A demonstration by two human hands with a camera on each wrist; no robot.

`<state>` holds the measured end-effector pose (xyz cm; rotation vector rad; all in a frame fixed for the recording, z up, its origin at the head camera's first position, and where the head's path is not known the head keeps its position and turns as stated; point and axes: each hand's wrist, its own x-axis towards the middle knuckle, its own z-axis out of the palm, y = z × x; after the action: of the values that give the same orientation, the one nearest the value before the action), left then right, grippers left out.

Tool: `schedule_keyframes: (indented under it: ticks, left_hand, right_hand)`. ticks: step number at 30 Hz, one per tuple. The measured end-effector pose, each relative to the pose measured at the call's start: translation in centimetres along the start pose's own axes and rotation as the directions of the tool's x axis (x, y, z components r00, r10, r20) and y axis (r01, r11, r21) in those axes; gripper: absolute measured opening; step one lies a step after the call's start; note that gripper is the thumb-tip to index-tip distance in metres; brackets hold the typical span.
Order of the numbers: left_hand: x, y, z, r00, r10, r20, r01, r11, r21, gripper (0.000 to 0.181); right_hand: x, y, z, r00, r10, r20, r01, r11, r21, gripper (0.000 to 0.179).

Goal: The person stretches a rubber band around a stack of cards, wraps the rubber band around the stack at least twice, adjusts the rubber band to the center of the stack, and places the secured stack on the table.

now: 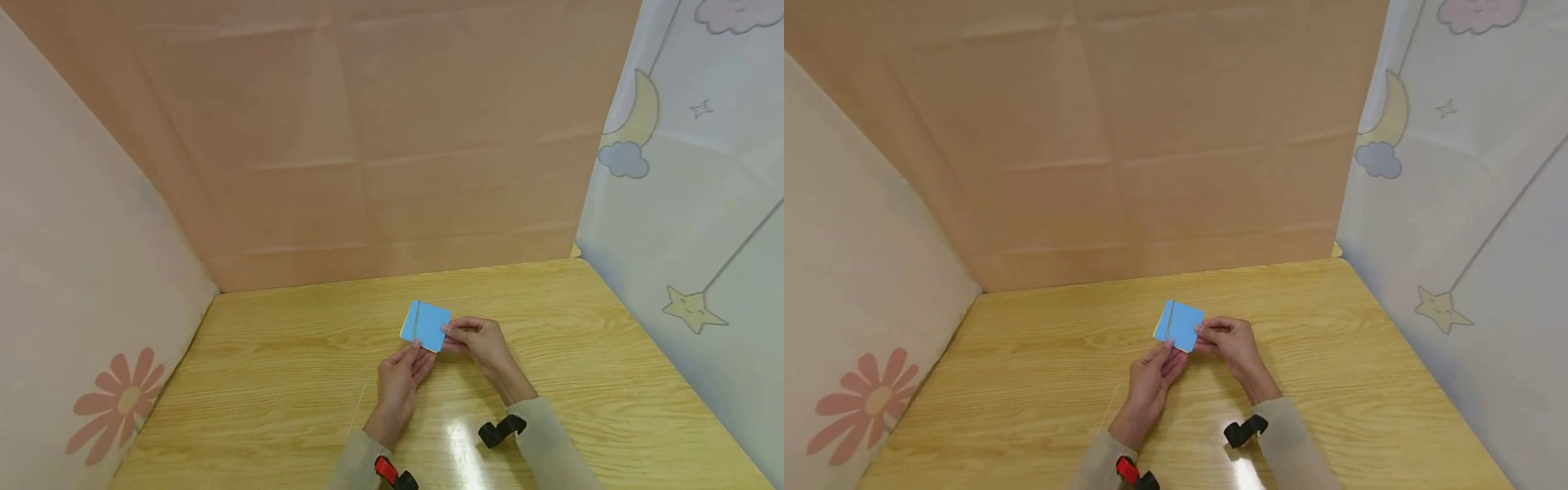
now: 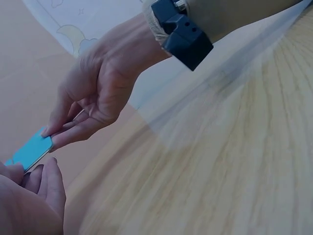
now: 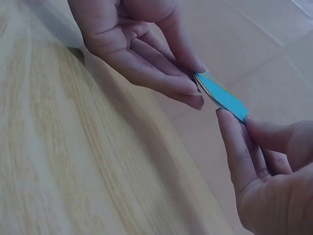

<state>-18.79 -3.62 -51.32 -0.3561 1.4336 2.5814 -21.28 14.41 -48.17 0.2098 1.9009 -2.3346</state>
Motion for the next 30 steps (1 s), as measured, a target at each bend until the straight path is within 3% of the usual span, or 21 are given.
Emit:
schedule_keyframes:
  ticks: [7,17,30]
  left_hand:
    - [0.6,1.0,-0.7,0.997,0.037,-0.063,-0.038,0.999,-0.025,0.038]
    - [0.6,1.0,-0.7,0.995,0.042,-0.088,-0.042,0.999,-0.003,0.034]
    - [0.7,0.9,-0.9,0.998,0.024,-0.057,-0.023,1.0,0.014,0.032]
  right_hand:
    - [0.0,-0.1,-0.2,1.0,0.008,0.022,-0.008,1.0,0.011,0.026]
    - [0.2,0.3,0.4,1.0,-0.016,0.021,0.016,1.0,0.016,0.024]
    - [0.1,0.7,1.4,0.999,-0.026,-0.031,0.028,0.999,0.043,0.017]
